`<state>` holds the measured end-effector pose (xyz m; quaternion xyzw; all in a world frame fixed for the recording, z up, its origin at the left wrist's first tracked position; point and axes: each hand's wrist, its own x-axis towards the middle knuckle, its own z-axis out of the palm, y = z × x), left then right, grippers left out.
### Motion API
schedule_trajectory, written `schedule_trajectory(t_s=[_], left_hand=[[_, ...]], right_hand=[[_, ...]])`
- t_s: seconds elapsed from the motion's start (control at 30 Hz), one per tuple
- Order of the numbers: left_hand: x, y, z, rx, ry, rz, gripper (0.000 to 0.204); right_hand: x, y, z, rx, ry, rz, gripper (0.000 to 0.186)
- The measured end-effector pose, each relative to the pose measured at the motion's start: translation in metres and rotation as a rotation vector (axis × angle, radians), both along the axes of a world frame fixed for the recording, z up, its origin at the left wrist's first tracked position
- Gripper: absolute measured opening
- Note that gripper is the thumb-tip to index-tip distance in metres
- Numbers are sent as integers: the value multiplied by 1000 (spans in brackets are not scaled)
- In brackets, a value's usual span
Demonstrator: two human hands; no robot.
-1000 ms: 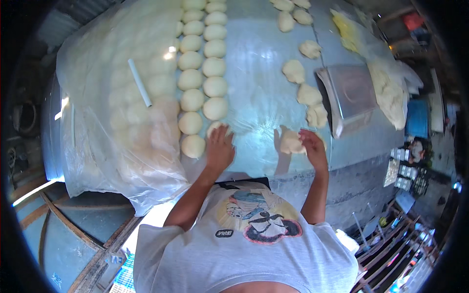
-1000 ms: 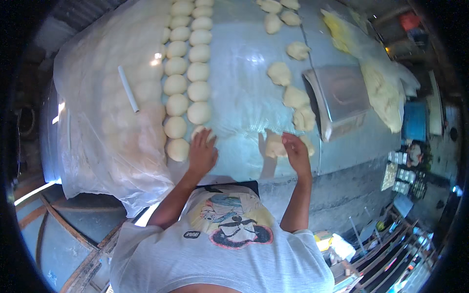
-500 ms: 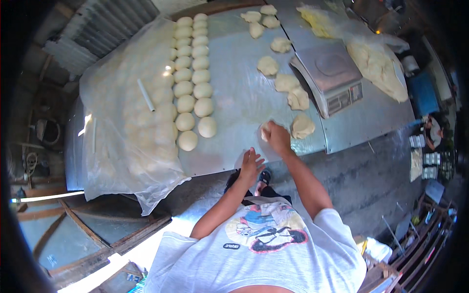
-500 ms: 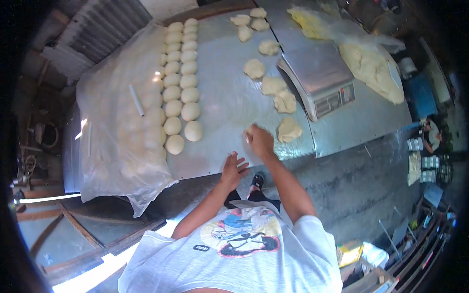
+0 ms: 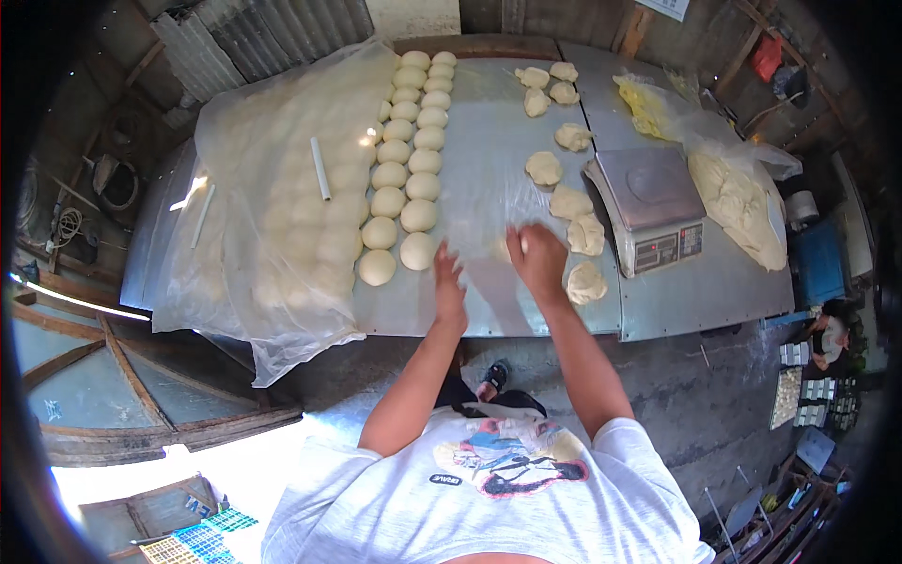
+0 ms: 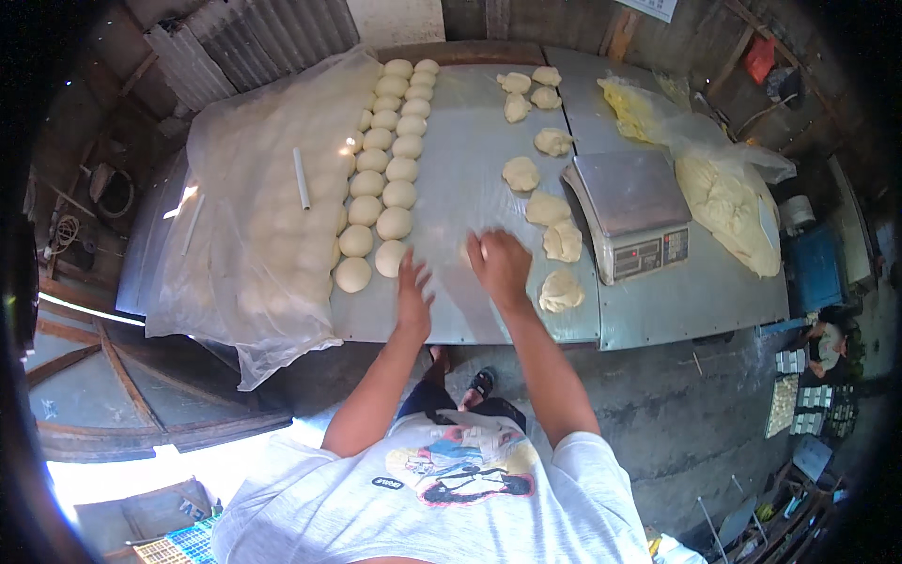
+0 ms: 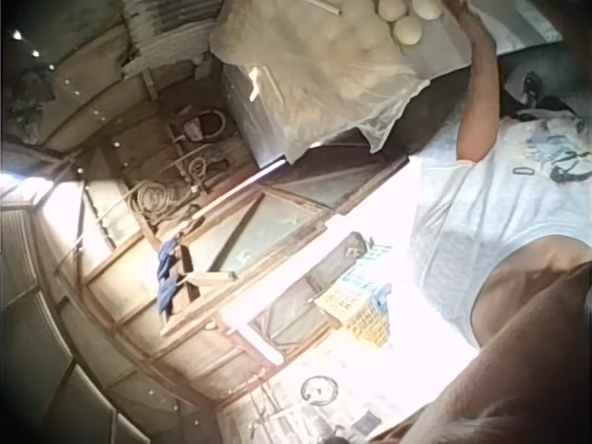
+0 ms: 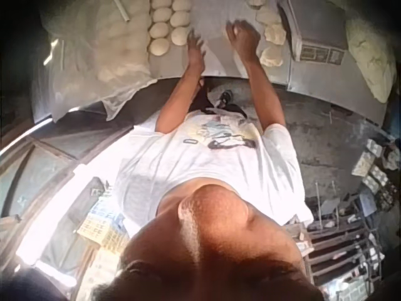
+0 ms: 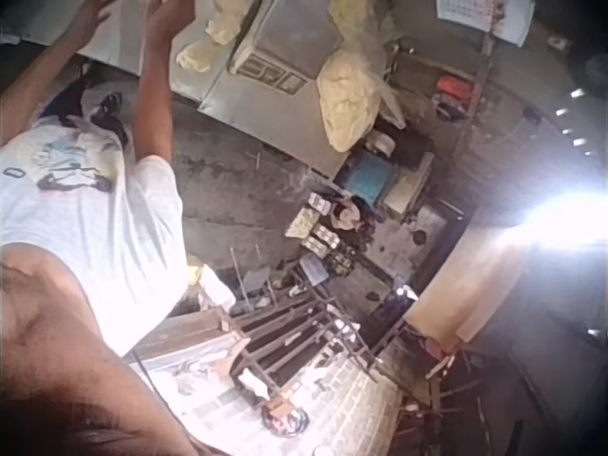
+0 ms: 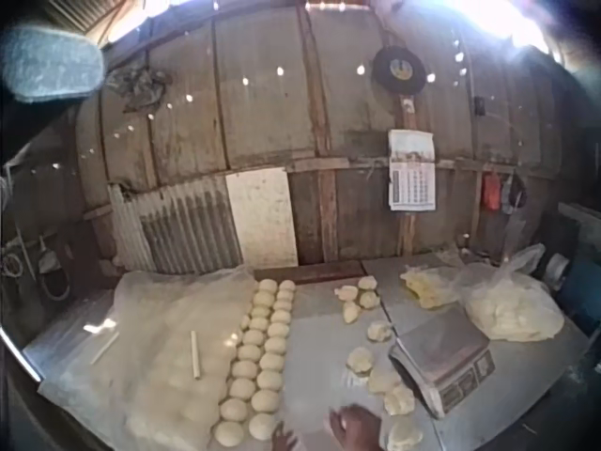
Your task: The person shapes portions of dough by hand into rounded balls and places them in a row on a plastic-covered surface.
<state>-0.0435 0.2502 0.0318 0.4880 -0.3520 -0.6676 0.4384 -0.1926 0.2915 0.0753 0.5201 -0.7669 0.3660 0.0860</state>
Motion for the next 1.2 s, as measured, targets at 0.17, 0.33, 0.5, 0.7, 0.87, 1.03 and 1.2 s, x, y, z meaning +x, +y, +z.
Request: schedule_trajectory(t_s=[0.17,0.33,0.5,0.7,0.87,1.03,1.2], left_hand=[[28,57,-64,817,57,-279,55],[-17,-15,-9,188,25,2,40],[-47,-30,61,-358,-11,-281,41],[47,-11,-103,489,77,-403,44],[3,20,-99,260,-117,-73,36],[-39,-21,70,-587,52,-291,21],[-3,-19,17,-198,53,-167,33]], right_hand=[[36,47,-153,449,-523,-193,44],[45,10,-46,9,-1349,49,42],[16,-7,68,-317,-456,257,31],[34,48,-116,313,-17,-164,37],[50,33,-85,234,-1425,45,46],[45,-14,82,-399,-563,88,27],[-4,26,-2,-185,106,-26,15]])
